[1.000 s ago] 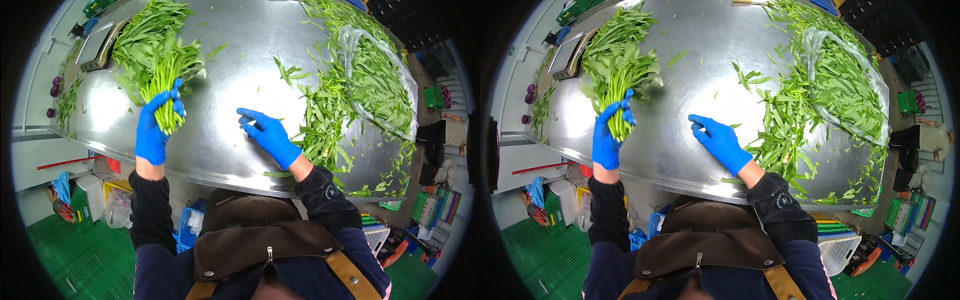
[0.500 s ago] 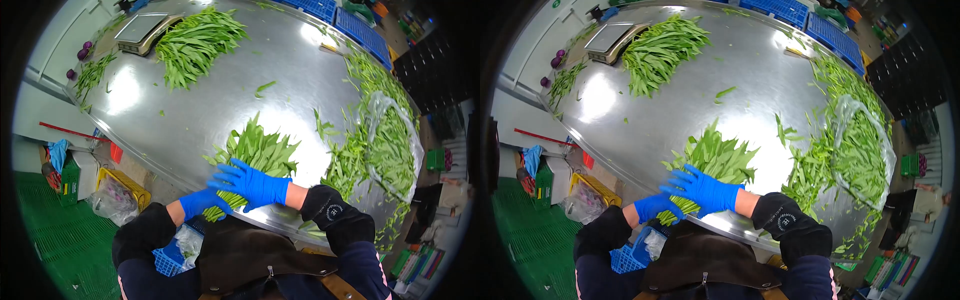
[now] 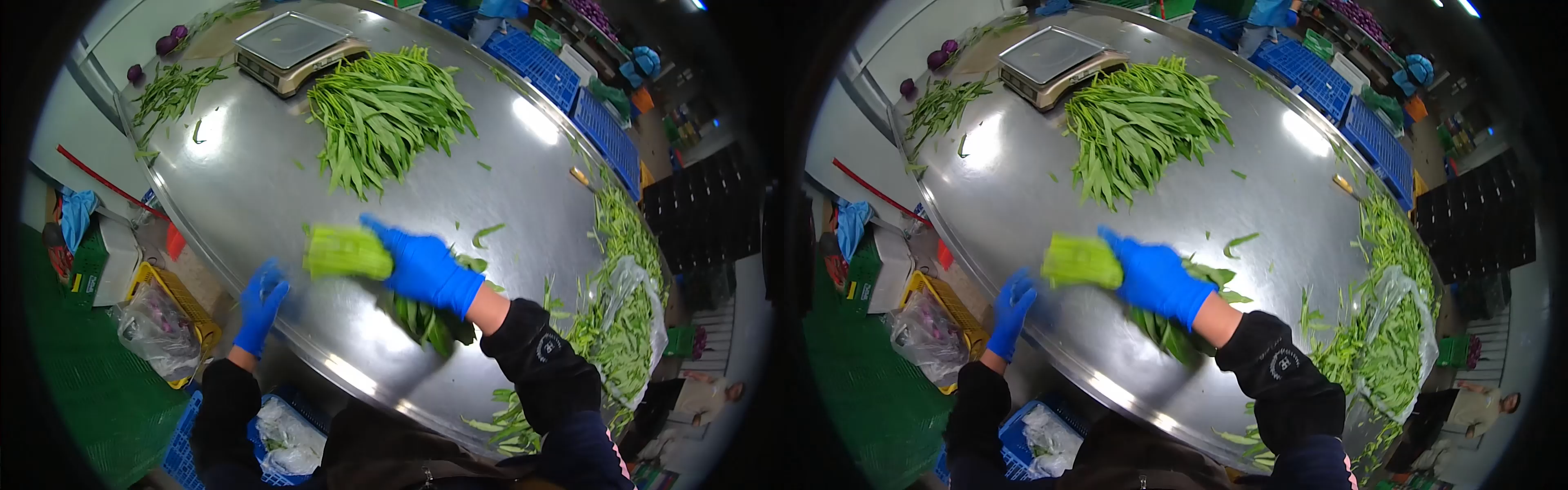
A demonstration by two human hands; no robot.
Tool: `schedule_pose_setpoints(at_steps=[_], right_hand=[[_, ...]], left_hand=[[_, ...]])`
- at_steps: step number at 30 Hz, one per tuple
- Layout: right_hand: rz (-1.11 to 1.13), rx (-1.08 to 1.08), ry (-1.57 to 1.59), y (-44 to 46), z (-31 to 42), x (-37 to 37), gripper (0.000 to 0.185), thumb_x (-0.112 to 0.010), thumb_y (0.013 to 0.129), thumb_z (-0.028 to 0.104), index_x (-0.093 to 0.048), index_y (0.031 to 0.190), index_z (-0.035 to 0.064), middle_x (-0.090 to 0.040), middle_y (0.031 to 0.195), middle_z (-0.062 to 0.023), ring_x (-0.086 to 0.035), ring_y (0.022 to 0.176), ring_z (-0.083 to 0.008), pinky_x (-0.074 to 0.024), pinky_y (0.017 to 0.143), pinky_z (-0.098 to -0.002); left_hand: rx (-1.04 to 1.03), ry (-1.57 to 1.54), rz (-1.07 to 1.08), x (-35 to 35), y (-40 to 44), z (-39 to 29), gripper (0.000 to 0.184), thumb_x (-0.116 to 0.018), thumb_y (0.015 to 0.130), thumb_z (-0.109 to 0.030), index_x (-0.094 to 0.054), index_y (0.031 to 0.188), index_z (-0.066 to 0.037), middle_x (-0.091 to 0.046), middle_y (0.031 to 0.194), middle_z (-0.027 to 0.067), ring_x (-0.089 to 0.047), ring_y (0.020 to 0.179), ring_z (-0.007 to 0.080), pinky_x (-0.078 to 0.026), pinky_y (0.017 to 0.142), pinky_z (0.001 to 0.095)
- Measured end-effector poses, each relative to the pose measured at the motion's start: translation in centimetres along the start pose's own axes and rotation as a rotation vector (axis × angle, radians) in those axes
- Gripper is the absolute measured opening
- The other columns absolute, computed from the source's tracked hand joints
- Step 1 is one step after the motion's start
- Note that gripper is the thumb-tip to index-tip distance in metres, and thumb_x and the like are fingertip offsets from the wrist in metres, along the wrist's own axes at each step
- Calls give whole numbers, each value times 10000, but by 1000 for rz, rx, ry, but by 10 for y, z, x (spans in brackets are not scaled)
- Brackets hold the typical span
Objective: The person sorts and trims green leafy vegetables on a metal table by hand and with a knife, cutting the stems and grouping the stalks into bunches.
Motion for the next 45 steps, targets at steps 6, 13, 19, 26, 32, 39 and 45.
schedule_pose_setpoints(at_steps=[6, 13, 19, 26, 32, 39, 45], right_hand=[[-253, -181, -101, 148, -34, 47, 821, -704, 716, 237, -358, 1442, 74, -650, 1077, -212, -647, 942, -376, -520, 809, -450], [-318, -206, -171, 309, -63, 17, 1028, -777, 711, 444, -240, 1496, 56, -492, 1361, -218, -548, 1169, -374, -460, 953, -473], [-379, -159, -554, 346, -123, -79, 1060, -677, 749, 636, -198, 1517, 84, -326, 1495, -210, -360, 1335, -419, -255, 1082, -611], [-788, 132, -163, 223, -134, -1, 599, -640, 869, 326, -459, 1410, 142, -495, 1372, -175, -483, 1235, -345, -340, 1054, -475], [-471, -607, -382, -23, -274, -62, 589, -538, 936, 343, -350, 1477, 204, -345, 1506, -158, -334, 1372, -380, -250, 1109, -558], [-418, -719, -209, -236, -130, -96, 603, -509, 921, 157, -315, 1486, 72, -348, 1506, -178, -330, 1383, -369, -268, 1142, -433], [-384, -724, -103, -362, -65, -91, 510, -543, 932, 189, -429, 1423, 109, -420, 1454, -154, -421, 1314, -350, -336, 1100, -427]], left_hand=[[-589, 1145, -401, 13, -4, -5, 540, -678, 807, -257, -553, 1288, -45, -578, 1258, 163, -514, 1182, 358, -393, 1014, 452], [-458, 1108, -384, 19, 8, -4, 544, -695, 711, -206, -593, 1228, -71, -580, 1256, 146, -526, 1165, 360, -397, 1004, 454], [-410, 1155, -335, 24, 12, -1, 536, -712, 687, -216, -617, 1199, -89, -568, 1273, 129, -515, 1185, 349, -388, 1003, 456], [-431, 1138, -357, 20, 8, -3, 513, -706, 702, -227, -624, 1187, -81, -572, 1265, 125, -520, 1177, 345, -396, 987, 447], [-565, 1137, -371, 14, 3, -5, 464, -704, 724, -189, -624, 1163, -65, -591, 1233, 153, -552, 1132, 357, -423, 972, 444], [-651, 1178, -326, 18, 5, 13, 459, -694, 777, -228, -592, 1196, -71, -573, 1258, 149, -525, 1170, 362, -393, 1003, 462], [-679, 1260, -142, -16, 9, 25, 718, -739, 782, -324, -455, 1365, -15, -485, 1379, 193, -438, 1282, 384, -344, 1076, 451]])
Point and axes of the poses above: each hand's wrist, its own y-axis towards the middle knuckle, its own x-axis out of the back of the hand, z = x × y, the point moved 3 cm from there along y, towards the middle knuckle
